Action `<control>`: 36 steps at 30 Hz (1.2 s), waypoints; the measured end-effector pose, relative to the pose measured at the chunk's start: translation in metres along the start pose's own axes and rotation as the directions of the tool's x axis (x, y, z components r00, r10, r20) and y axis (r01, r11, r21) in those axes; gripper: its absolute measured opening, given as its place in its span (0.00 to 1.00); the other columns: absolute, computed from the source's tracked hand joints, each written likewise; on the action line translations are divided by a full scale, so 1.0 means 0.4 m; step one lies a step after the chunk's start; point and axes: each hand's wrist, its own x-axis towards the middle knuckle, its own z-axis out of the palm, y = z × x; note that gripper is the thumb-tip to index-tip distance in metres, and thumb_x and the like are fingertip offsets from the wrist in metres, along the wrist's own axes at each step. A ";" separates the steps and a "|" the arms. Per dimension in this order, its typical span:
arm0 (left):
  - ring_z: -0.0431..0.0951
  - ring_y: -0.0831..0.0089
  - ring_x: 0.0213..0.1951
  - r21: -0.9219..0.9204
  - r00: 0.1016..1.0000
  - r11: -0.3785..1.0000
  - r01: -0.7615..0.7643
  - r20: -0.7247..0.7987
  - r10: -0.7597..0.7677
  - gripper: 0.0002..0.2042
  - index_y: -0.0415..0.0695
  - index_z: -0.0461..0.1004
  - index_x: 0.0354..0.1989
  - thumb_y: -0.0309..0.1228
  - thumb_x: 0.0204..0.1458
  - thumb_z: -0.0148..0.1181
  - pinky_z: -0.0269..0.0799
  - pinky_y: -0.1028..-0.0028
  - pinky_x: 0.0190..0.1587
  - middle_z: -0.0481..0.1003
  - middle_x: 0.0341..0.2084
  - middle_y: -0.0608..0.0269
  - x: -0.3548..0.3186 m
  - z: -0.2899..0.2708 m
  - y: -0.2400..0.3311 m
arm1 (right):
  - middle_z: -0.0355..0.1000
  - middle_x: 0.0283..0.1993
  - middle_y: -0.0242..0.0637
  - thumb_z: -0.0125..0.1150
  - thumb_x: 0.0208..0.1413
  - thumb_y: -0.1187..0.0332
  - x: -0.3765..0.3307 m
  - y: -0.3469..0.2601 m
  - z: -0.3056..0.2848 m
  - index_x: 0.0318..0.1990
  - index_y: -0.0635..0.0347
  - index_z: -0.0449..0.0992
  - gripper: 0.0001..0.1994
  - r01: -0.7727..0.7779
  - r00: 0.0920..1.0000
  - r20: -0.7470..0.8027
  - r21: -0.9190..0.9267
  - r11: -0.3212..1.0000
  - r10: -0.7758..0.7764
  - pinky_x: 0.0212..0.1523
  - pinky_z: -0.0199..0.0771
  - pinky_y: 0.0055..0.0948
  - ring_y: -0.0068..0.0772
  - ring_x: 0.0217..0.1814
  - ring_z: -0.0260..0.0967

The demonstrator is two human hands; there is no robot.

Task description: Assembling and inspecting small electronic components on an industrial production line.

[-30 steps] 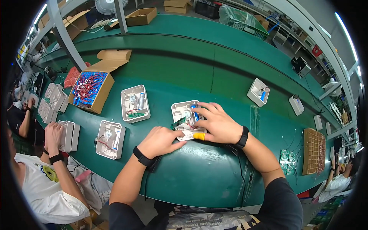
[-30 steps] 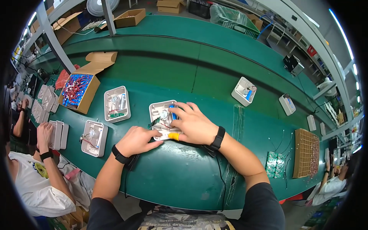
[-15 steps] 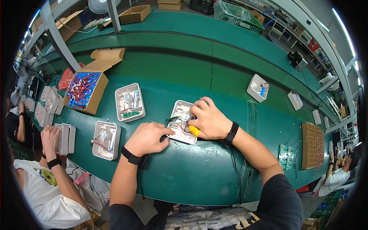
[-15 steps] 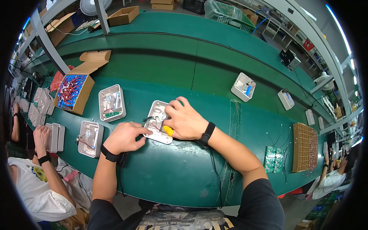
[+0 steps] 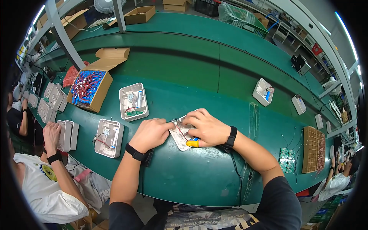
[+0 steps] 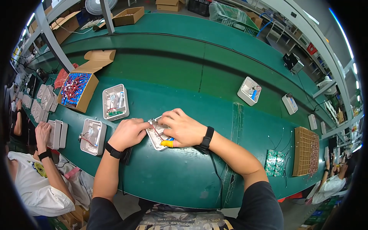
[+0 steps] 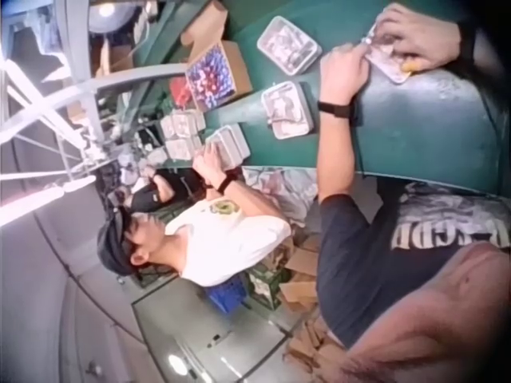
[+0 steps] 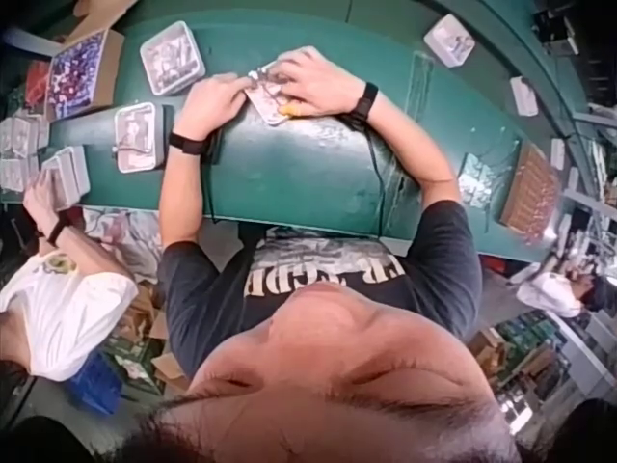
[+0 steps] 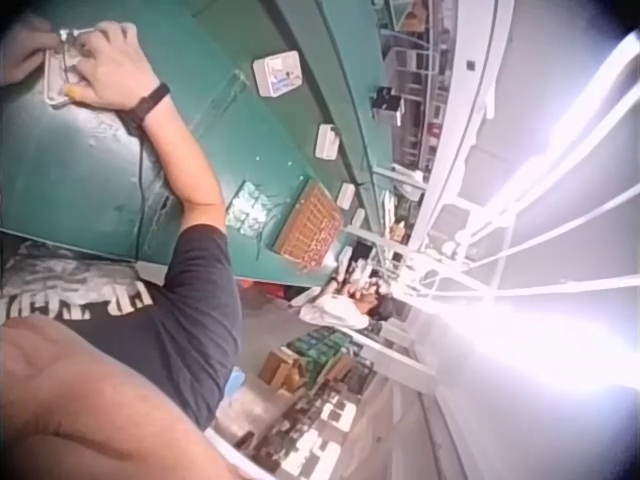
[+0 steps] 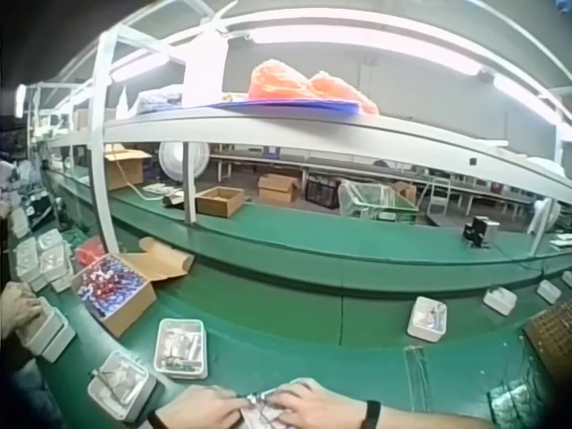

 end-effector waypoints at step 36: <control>0.79 0.59 0.51 -0.530 0.914 0.848 0.018 -0.336 -0.230 0.08 0.37 0.81 0.42 0.29 0.60 0.67 0.72 0.65 0.58 0.80 0.48 0.54 0.036 0.084 -0.012 | 0.79 0.40 0.40 0.66 0.65 0.62 -0.023 0.055 -0.093 0.48 0.55 0.78 0.10 -0.254 0.967 0.137 0.565 0.785 0.215 0.42 0.78 0.39 0.48 0.40 0.78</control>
